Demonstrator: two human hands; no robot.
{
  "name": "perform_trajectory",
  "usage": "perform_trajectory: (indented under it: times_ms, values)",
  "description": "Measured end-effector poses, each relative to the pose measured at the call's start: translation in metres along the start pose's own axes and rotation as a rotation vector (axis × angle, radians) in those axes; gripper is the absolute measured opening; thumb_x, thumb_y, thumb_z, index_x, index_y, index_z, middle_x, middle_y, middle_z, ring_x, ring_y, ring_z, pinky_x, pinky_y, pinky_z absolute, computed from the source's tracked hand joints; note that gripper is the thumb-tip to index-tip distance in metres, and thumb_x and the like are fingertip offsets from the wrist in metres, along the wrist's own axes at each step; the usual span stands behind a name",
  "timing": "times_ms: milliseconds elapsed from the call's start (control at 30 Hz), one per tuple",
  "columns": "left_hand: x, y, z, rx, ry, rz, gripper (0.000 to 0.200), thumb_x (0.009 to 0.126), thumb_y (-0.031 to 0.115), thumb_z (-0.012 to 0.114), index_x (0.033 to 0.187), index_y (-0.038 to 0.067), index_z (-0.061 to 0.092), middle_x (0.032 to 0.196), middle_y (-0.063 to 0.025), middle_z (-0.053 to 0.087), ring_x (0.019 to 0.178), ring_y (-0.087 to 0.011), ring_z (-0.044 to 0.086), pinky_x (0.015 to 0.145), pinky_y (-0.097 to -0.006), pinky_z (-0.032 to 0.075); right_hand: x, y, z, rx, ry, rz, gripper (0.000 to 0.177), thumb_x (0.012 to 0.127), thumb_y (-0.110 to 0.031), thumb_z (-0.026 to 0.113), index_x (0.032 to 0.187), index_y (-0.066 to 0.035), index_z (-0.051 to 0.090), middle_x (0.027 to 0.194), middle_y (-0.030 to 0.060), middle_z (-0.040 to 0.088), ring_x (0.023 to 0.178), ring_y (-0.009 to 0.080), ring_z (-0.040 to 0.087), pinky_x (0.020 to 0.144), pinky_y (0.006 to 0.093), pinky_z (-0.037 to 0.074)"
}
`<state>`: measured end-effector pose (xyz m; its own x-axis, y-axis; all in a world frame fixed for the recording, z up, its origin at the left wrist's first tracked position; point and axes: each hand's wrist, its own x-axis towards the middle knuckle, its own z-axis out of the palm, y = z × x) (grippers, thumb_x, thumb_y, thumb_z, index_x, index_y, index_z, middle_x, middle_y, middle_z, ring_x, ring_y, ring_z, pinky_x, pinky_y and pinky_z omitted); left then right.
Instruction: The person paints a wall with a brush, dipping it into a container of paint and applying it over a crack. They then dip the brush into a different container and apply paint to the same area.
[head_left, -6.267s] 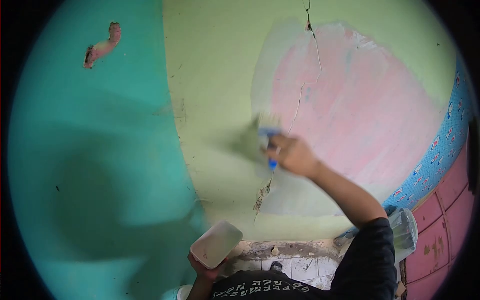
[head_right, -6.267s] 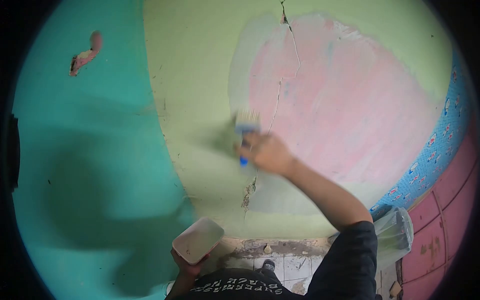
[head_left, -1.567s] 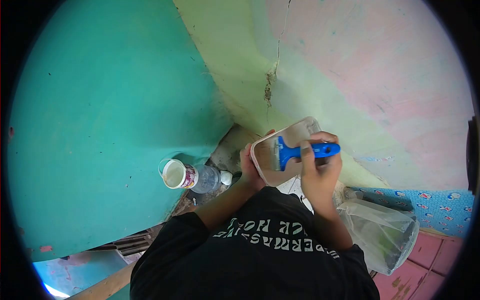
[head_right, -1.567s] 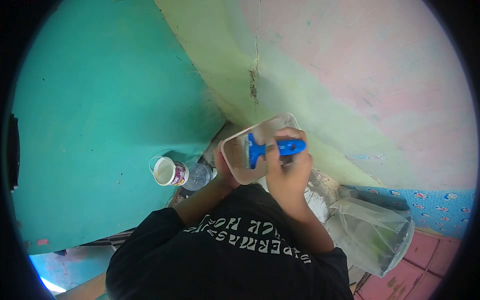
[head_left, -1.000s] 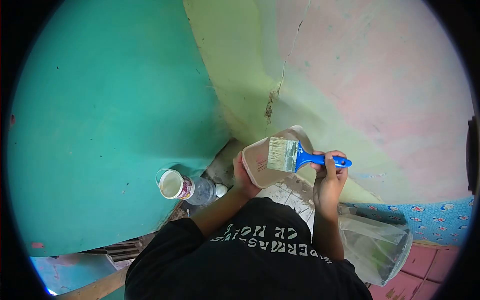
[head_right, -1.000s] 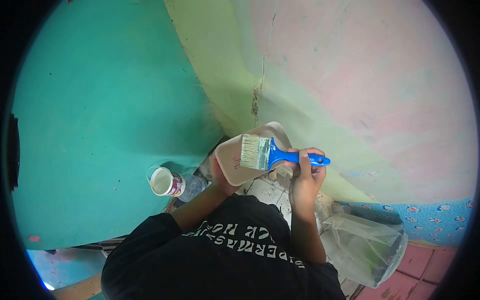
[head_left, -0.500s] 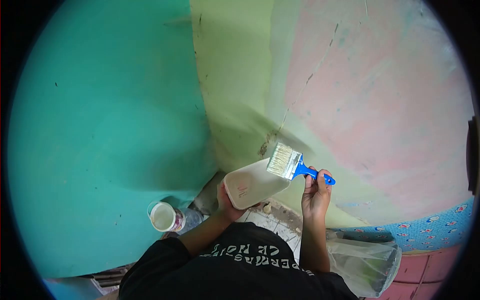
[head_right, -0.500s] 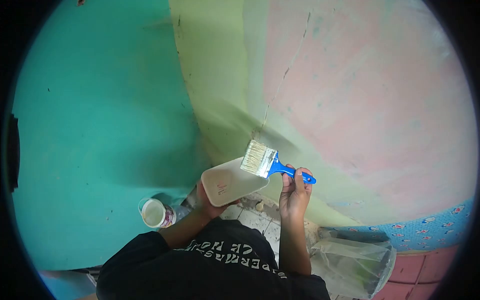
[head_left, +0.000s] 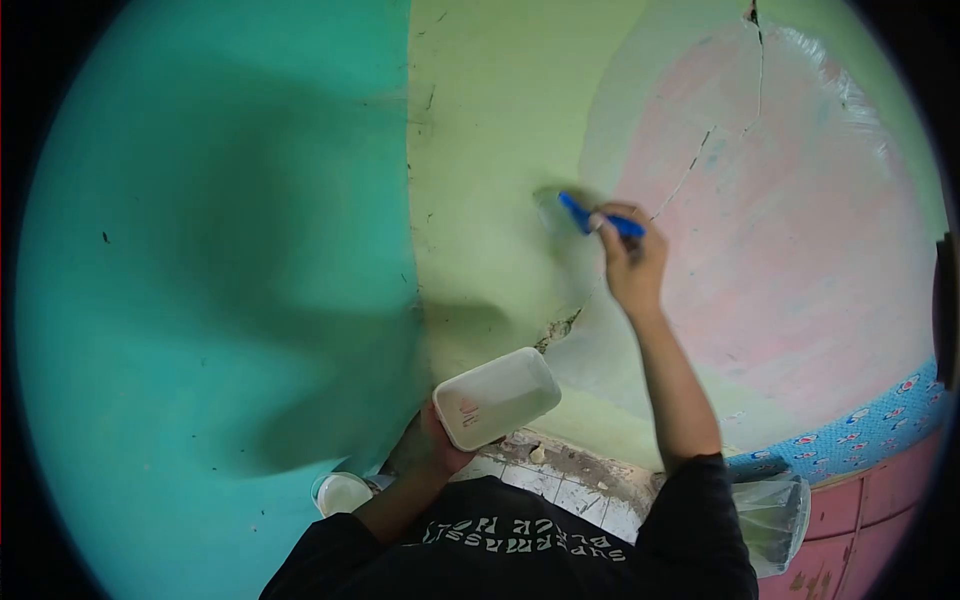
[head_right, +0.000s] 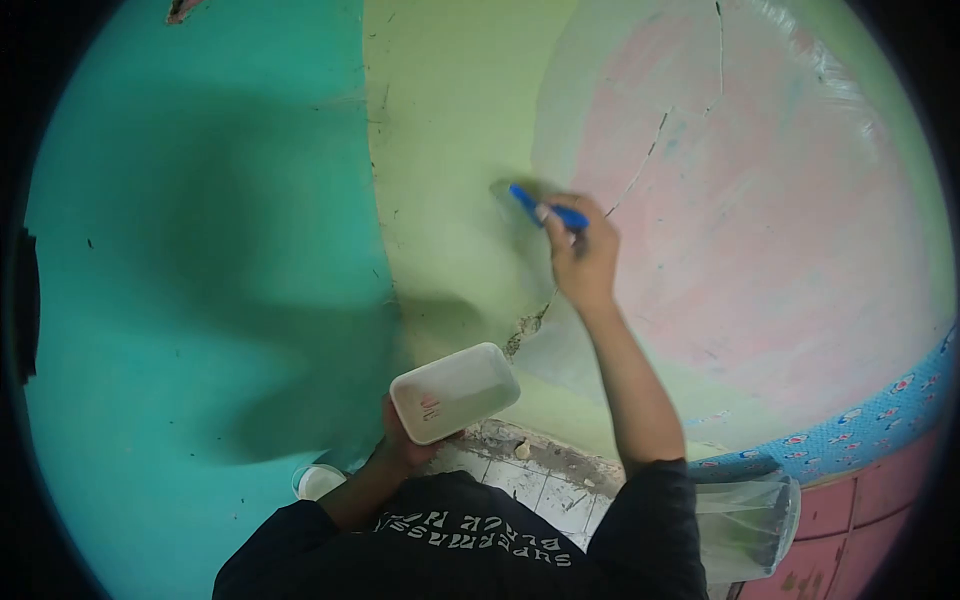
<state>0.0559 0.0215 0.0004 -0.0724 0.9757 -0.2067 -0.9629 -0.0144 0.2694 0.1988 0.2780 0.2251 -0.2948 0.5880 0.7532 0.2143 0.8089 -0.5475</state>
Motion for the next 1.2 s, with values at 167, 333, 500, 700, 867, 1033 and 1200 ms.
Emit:
perform_trajectory:
  times_ms: [167, 333, 500, 700, 867, 1033, 1200]
  values:
    - [-0.008, 0.022, -0.017, -0.08, 0.012, -0.059, 0.076, 0.091, 0.068, 0.043, 0.143, 0.014, 0.055, 0.138, -0.0161, 0.06, 0.119, -0.0458, 0.062, 0.082, -0.0643, 0.056, 0.091, -0.101, -0.044, -0.053, 0.305, -0.517, 0.018, 0.089, 0.008, 0.07, 0.102, -0.004, 0.072, 0.099, 0.0074, 0.073, 0.081, 0.0157, 0.067, 0.071, 0.0267, 0.053]
    - [-0.017, 0.042, -0.027, 0.013, 0.081, -0.088, 0.078, 0.09, 0.071, 0.043, 0.146, 0.018, 0.054, 0.143, -0.0141, 0.057, 0.125, -0.046, 0.058, 0.089, -0.0665, 0.055, 0.058, -0.082, -0.023, -0.567, 0.157, -0.76, 0.038, 0.073, 0.009, 0.071, 0.107, -0.009, 0.073, 0.112, 0.0132, 0.07, 0.103, 0.0317, 0.07, 0.078, 0.0378, 0.059]
    - [-0.017, 0.054, -0.018, -0.015, -0.003, -0.04, 0.073, 0.094, 0.066, 0.037, 0.142, 0.014, 0.056, 0.134, -0.014, 0.063, 0.116, -0.0411, 0.065, 0.084, -0.0624, 0.057, -0.018, -0.034, 0.007, -0.483, -0.067, -0.754, 0.043, 0.067, 0.006, 0.074, 0.108, -0.007, 0.073, 0.114, 0.0189, 0.067, 0.108, 0.0389, 0.069, 0.085, 0.0436, 0.06]
    - [-0.015, 0.054, -0.05, 0.063, 0.004, -0.045, 0.079, 0.089, 0.072, 0.044, 0.147, 0.019, 0.053, 0.146, -0.0139, 0.055, 0.13, -0.0457, 0.056, 0.09, -0.0713, 0.054, -0.027, -0.066, -0.003, -0.172, -0.062, -0.381, 0.032, 0.076, 0.012, 0.071, 0.103, -0.005, 0.071, 0.106, 0.0159, 0.07, 0.097, 0.0332, 0.072, 0.079, 0.0405, 0.059]
    - [-0.014, 0.056, -0.035, -0.034, -0.032, -0.099, 0.077, 0.09, 0.071, 0.043, 0.145, 0.018, 0.055, 0.143, -0.0137, 0.057, 0.125, -0.0453, 0.059, 0.087, -0.0703, 0.055, -0.029, -0.015, 0.02, -0.112, -0.363, -0.267, 0.022, 0.081, 0.014, 0.069, 0.097, 0.0, 0.067, 0.1, 0.0176, 0.071, 0.095, 0.0353, 0.07, 0.084, 0.0392, 0.056]
    - [-0.007, 0.057, -0.043, 0.01, -0.063, -0.1, 0.078, 0.09, 0.071, 0.042, 0.146, 0.018, 0.054, 0.142, -0.0138, 0.057, 0.125, -0.0454, 0.059, 0.088, -0.071, 0.055, 0.068, -0.075, -0.028, -0.163, -0.056, -0.499, 0.024, 0.083, 0.01, 0.069, 0.105, -0.002, 0.069, 0.103, 0.0154, 0.07, 0.096, 0.0323, 0.071, 0.085, 0.0359, 0.055]
    - [-0.011, 0.057, -0.041, 0.015, -0.041, -0.088, 0.078, 0.09, 0.073, 0.041, 0.146, 0.019, 0.054, 0.142, -0.0137, 0.057, 0.127, -0.0449, 0.058, 0.09, -0.0687, 0.055, 0.075, -0.093, -0.026, -0.518, 0.244, -0.722, 0.033, 0.079, 0.006, 0.073, 0.108, -0.01, 0.072, 0.108, 0.0108, 0.07, 0.096, 0.0309, 0.071, 0.08, 0.0391, 0.059]
